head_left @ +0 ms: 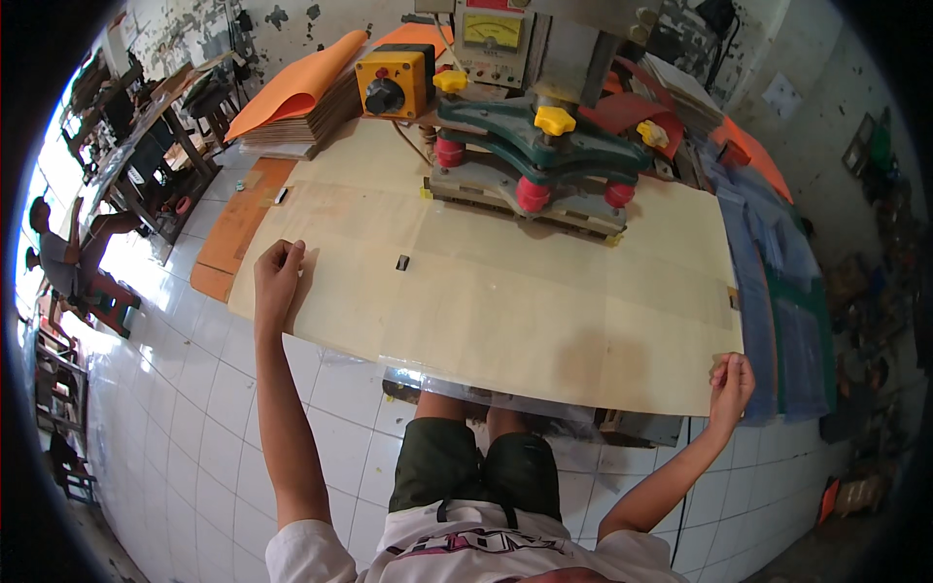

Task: The person smooths and positions plastic sheets on the work table, sets them aside, and operates a press machine to clamp down onto the surface.

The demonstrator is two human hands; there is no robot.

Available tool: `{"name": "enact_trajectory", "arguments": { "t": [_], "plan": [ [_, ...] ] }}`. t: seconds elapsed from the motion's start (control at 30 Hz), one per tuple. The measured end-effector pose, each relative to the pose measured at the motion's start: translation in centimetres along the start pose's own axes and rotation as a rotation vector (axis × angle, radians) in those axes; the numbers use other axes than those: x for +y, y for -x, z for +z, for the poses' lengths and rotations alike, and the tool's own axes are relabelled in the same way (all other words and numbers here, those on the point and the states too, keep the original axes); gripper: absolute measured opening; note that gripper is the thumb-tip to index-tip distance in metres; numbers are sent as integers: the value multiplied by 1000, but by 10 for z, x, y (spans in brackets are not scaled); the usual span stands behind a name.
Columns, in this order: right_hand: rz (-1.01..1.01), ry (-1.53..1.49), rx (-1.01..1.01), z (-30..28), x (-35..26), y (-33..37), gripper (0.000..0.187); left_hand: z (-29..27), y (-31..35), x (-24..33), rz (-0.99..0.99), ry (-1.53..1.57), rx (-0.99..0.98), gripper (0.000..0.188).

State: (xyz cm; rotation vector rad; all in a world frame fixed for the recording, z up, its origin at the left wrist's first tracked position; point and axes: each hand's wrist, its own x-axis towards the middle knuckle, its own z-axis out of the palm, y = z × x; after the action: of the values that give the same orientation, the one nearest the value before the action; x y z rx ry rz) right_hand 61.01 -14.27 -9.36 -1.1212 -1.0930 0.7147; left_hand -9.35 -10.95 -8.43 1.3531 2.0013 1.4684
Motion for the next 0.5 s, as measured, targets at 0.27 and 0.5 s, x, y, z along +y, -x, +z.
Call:
{"name": "enact_trajectory", "arguments": {
  "t": [0.27, 0.5],
  "plan": [
    [10, 14, 4, 3, -1, 1, 27, 0, 0, -1, 2, -14, 3, 36],
    [-16, 6, -15, 3, -1, 1, 26, 0, 2, 4, -13, -12, 4, 36]
  ]
}}
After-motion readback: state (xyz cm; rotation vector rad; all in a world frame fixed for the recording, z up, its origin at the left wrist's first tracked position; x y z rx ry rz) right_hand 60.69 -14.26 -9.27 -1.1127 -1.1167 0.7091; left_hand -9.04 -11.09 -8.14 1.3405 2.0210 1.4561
